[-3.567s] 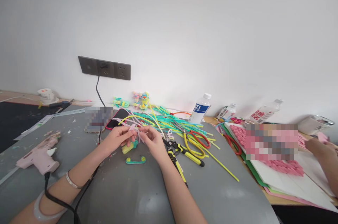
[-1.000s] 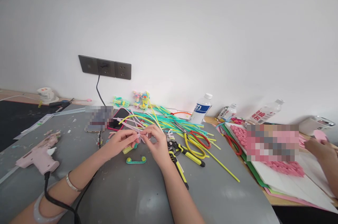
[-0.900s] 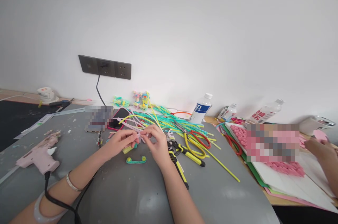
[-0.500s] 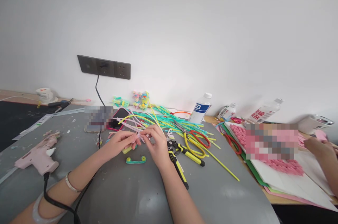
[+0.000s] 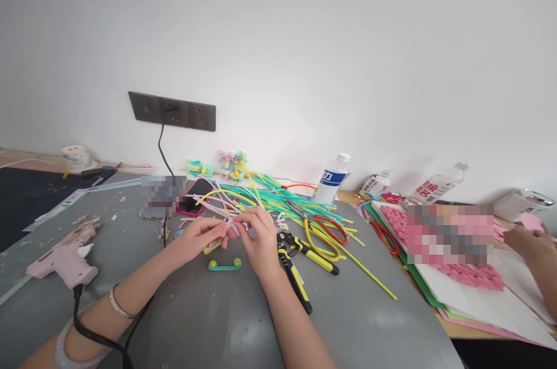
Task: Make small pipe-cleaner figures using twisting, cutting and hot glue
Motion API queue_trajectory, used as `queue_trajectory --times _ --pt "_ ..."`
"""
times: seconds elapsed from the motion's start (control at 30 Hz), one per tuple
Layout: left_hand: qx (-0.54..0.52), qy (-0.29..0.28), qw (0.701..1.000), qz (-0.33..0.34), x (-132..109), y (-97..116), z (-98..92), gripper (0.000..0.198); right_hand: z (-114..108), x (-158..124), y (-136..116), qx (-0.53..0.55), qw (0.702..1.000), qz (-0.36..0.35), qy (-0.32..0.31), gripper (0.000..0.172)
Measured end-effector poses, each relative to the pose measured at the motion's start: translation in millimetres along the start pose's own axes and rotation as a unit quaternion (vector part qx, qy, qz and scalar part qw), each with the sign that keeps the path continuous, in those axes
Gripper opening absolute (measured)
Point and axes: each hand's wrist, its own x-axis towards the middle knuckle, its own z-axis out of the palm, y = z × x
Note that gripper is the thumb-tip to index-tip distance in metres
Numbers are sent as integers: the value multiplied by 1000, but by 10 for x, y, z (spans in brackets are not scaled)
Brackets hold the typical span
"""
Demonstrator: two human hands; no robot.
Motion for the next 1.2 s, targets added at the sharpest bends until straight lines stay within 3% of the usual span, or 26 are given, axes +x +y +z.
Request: queue_trajectory --times 0.1,0.23,0.43,0.63,0.97,1.07,1.2 --pt "-25 6 1000 -5 3 29 -4 57 -16 16 -7 19 1000 11 2 11" --pt "-5 57 998 -11 6 80 -32 58 -33 37 13 36 999 22 19 11" --pt "33 64 997 10 20 46 -18 38 -29 46 10 48 999 13 -18 10" --pt "159 133 977 57 19 41 10 23 -11 29 14 33 999 16 -28 8" --pt "229 181 944 156 17 -24 -1 16 5 17 5 33 999 16 -22 7" --pt "219 182 948 144 21 -9 -29 19 -3 21 11 26 999 29 -21 8" --pt "159 154 972 79 21 29 -84 26 -21 29 33 24 999 44 -20 11"
